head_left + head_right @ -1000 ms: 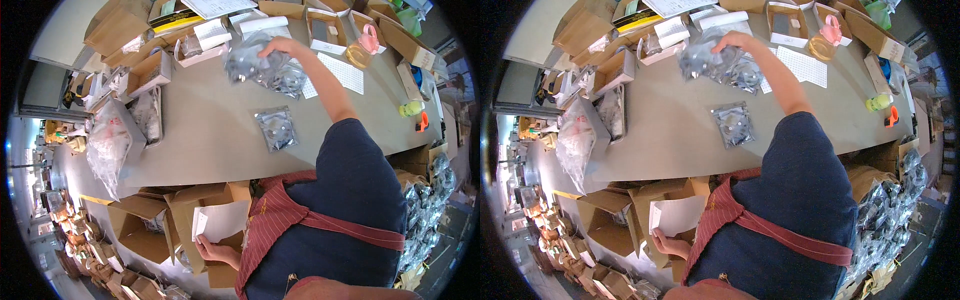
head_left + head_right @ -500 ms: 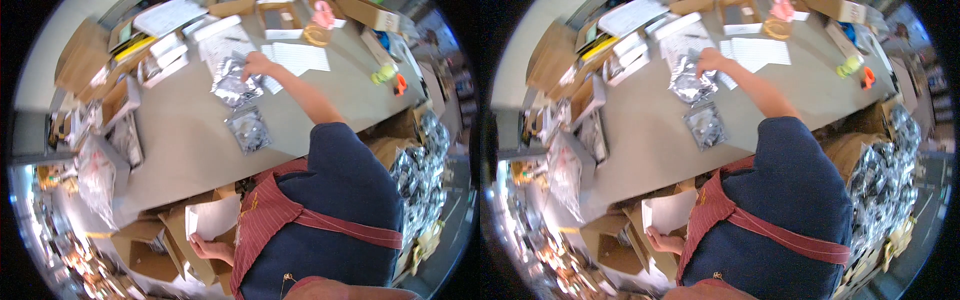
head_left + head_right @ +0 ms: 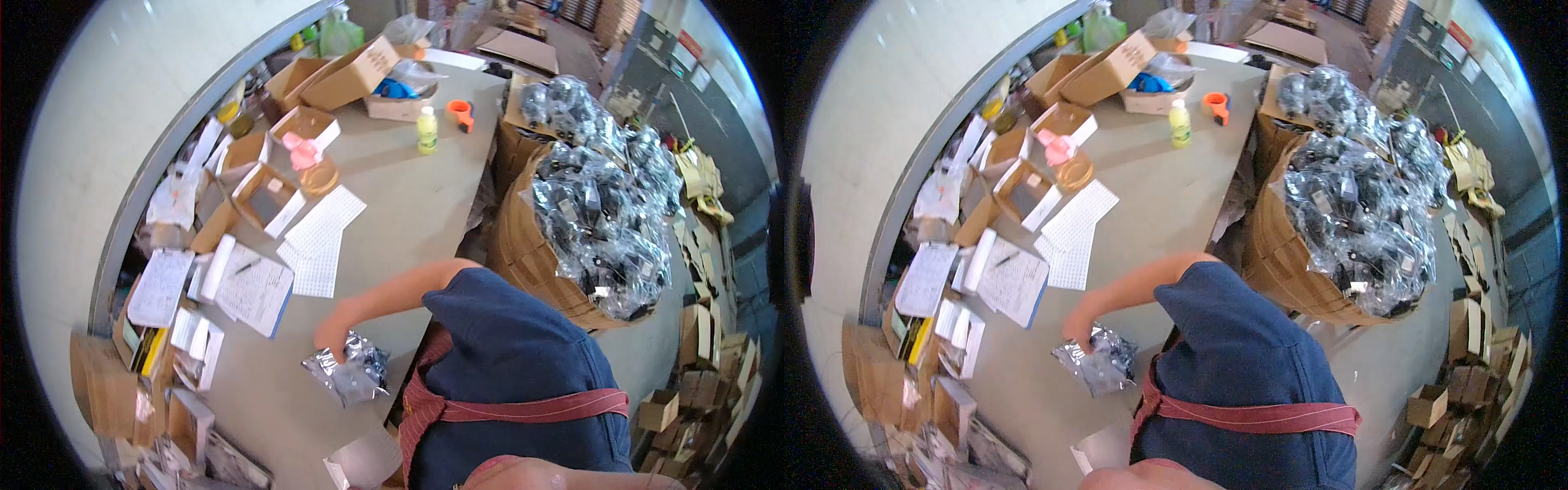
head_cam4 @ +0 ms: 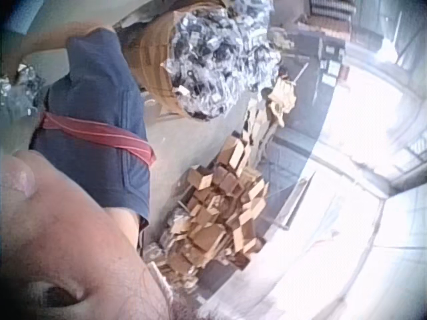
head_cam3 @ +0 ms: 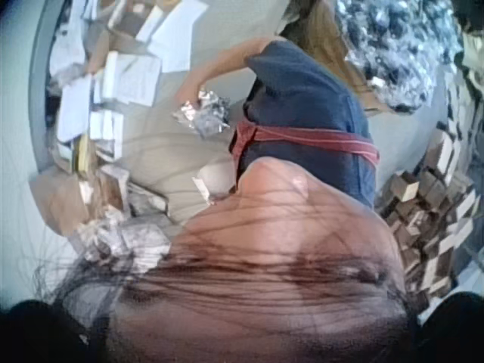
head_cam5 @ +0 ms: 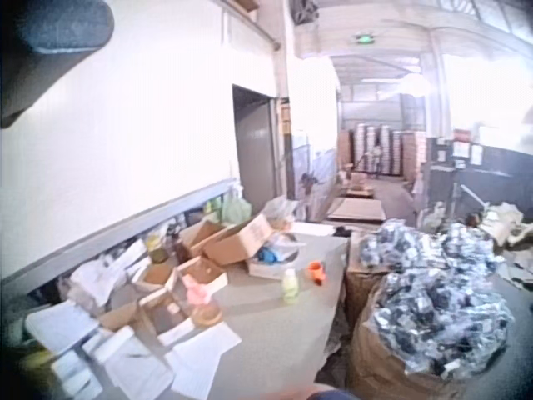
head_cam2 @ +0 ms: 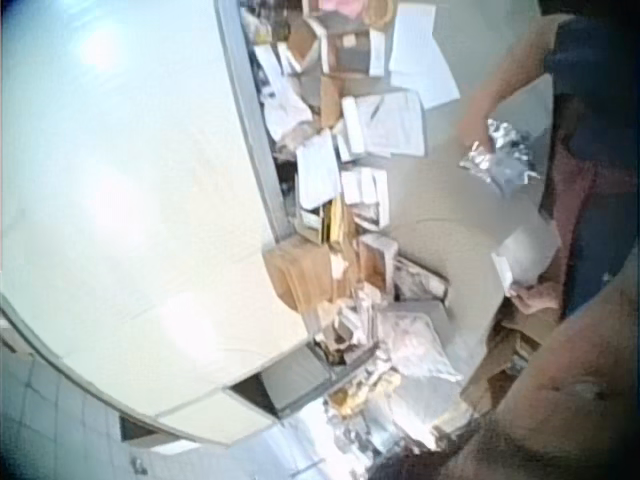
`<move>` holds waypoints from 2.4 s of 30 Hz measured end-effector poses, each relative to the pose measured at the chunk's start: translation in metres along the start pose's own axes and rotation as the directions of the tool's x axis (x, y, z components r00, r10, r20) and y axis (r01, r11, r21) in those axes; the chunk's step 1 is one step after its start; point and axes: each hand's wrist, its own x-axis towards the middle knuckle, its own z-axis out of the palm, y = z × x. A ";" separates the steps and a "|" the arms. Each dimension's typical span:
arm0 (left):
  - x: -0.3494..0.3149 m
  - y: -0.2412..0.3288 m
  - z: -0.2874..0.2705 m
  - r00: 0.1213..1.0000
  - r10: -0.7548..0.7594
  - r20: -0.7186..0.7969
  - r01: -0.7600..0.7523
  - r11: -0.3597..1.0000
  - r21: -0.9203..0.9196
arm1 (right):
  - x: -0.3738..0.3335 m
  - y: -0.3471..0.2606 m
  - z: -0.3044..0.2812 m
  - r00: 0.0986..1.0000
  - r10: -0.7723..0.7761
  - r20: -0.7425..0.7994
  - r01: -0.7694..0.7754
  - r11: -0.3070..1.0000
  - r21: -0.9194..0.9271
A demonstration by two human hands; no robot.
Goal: The person sorts small packaged parts on a work table, checking them against a paper document, and places them into cardboard boxes.
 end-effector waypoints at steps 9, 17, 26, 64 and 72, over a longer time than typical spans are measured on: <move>-0.006 0.004 0.025 0.993 -0.023 0.112 0.029 0.998 -0.052 | -0.020 -0.001 -0.016 0.923 0.215 0.319 -0.283 0.941 0.184; -0.001 0.002 0.009 0.997 -0.034 0.069 0.042 0.992 -0.120 | 0.009 -0.002 0.012 0.825 0.023 0.564 0.108 0.974 -0.198; 0.002 -0.017 -0.097 0.948 -0.192 -0.253 0.124 0.958 -0.259 | 0.019 0.040 0.040 0.735 -0.592 0.330 0.203 0.657 0.726; -0.097 -0.046 -0.251 0.656 -0.444 -0.611 0.120 0.860 -0.496 | 0.097 -0.367 0.240 0.663 -0.470 0.583 0.014 0.786 0.618; 0.002 -0.006 -0.200 0.943 -0.327 -0.065 0.273 0.869 -0.413 | 0.058 -0.338 0.147 0.747 -0.289 0.598 -0.315 0.638 0.702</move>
